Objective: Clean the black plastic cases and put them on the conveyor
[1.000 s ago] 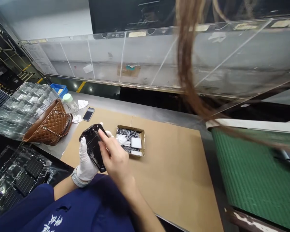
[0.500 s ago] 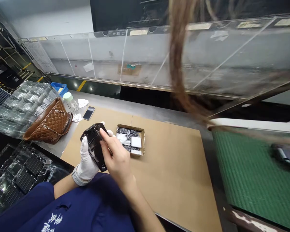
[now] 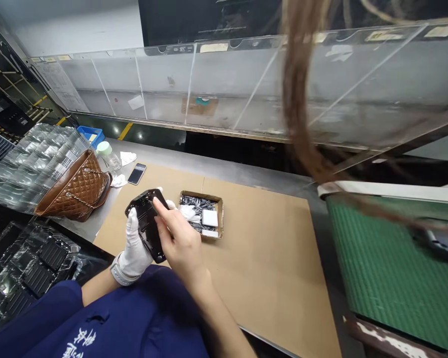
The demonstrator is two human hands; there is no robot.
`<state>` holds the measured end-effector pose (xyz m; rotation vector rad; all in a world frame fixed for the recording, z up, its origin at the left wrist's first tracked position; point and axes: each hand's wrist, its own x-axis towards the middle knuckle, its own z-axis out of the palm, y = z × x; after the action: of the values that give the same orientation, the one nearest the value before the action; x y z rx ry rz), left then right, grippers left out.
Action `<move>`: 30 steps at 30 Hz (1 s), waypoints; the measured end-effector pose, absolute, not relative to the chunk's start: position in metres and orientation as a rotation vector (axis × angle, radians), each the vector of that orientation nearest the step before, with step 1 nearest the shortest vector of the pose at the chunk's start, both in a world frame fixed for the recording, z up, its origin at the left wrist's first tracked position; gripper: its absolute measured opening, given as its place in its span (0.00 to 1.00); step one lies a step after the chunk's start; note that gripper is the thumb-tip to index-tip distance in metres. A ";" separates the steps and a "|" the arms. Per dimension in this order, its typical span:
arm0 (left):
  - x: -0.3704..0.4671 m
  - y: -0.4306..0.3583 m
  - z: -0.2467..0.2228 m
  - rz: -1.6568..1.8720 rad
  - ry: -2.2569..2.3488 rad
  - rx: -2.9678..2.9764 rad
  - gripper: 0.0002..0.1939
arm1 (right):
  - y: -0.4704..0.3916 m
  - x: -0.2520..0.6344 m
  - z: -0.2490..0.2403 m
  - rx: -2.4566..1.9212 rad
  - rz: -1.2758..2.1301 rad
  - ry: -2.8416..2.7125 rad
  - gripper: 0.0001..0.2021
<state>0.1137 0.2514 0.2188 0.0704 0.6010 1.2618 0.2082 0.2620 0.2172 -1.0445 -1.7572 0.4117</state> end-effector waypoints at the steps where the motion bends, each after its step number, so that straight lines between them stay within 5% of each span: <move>1: 0.114 0.252 0.219 1.262 0.596 0.064 0.22 | 0.262 0.208 0.217 -1.039 0.427 -1.767 0.20; 9: 0.118 0.254 0.226 1.228 0.668 0.153 0.25 | 0.258 0.216 0.221 -1.124 0.800 -1.508 0.16; 17: 0.117 0.253 0.215 1.345 0.634 0.145 0.21 | 0.264 0.213 0.232 -1.206 0.482 -1.932 0.21; 30: 0.120 0.251 0.222 1.311 0.687 0.048 0.20 | 0.262 0.211 0.231 -1.146 0.425 -1.918 0.21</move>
<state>0.1205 0.2513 0.2220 0.0476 0.6874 1.3113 0.2113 0.2621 0.2314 -1.1463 -1.9184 0.4251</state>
